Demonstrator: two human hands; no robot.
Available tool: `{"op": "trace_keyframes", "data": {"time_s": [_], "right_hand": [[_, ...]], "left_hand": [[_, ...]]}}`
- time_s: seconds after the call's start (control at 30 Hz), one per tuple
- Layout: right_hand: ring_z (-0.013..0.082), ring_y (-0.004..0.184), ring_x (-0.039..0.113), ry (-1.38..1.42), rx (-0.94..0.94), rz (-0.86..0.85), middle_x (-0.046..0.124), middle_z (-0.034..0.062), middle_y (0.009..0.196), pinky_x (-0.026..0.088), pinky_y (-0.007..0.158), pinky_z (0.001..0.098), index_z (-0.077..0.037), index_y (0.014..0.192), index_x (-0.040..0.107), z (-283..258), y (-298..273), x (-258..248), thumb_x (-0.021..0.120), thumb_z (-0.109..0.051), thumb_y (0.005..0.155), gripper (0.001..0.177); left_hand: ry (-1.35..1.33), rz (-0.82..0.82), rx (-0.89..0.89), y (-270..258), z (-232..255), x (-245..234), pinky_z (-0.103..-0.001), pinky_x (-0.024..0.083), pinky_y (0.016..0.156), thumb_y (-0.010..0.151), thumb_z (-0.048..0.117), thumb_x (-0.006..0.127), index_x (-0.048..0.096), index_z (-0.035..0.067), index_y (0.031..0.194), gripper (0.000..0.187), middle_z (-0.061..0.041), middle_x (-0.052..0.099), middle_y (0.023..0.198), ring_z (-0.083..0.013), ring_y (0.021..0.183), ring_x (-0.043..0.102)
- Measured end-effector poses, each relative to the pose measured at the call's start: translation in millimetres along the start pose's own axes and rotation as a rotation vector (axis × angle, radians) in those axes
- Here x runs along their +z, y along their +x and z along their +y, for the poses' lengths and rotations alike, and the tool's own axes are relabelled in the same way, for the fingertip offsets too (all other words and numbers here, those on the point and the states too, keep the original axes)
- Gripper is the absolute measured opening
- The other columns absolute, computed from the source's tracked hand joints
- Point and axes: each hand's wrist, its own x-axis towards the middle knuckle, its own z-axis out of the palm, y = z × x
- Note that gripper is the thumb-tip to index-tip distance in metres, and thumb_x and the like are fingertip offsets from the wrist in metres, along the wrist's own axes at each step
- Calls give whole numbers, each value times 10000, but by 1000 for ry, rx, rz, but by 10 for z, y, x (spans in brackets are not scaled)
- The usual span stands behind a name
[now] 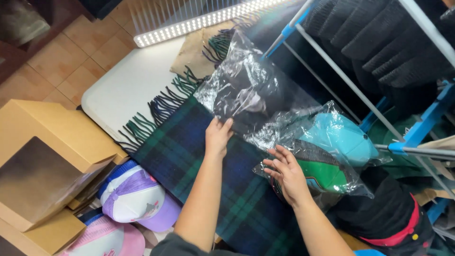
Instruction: The person places a blue baseball cap into a cardboard display box with a transparent window.
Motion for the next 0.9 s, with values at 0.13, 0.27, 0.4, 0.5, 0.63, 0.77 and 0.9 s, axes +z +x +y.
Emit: {"op": "trace_keyframes", "data": {"time_s": [0.13,0.27,0.4,0.5,0.63,0.77,0.9], "right_hand": [[345,1166,679,-11,-1,-7,621,187,1399,583,953,471,-67,1465,505,123,-192,-73,553,-61,989,479],[334,1117,711,-68,-59,-94,680,225,1302,595,940,463,-19,1407,582,220,-568,-288,598,-72,967,443],[366,1115,732,-160,-131,-90,719,268,1230,594,945,496,27,1362,628,182,-1147,-641,617,-71,953,421],[330,1089,746,-217,-193,-73,755,233,1177,601,939,473,20,1343,646,205,-1587,-1028,632,-74,940,414],[262,1096,725,-310,-310,30,773,190,1146,579,972,442,26,1286,685,44,-2303,-1451,634,-81,944,362],[258,1075,741,-573,-467,275,772,170,1114,578,959,408,12,1244,712,24,-2912,-2082,646,-66,949,312],[317,1111,697,-479,-614,494,700,243,1160,570,972,442,107,1249,650,555,-3396,-2911,594,63,997,263]], "left_hand": [[111,54,127,303,-299,101,-413,652,774,900,150,799,624,-14,1284,452,-189,749,1080,-257,956,742],[221,-12,159,-11,-68,30,-425,648,820,937,207,764,543,-84,1357,557,-262,726,1109,-317,957,758],[465,-62,137,-783,136,-226,-416,624,925,957,207,725,550,-50,1381,526,-250,702,1221,-309,1062,738],[487,-152,131,-1180,-312,-564,-457,546,1035,961,215,732,573,2,1386,501,-253,670,1298,-354,1218,654],[536,-273,109,-2057,-828,-758,-332,617,854,970,166,711,655,25,1299,362,-185,742,1139,-229,1004,734],[578,-468,25,-2707,-1134,-682,-363,613,879,964,139,711,690,58,1265,312,-161,764,1125,-228,987,749],[763,-554,32,-3286,-1116,-354,-368,610,918,958,187,718,706,120,1265,314,-106,784,1151,-217,1038,763]]}}
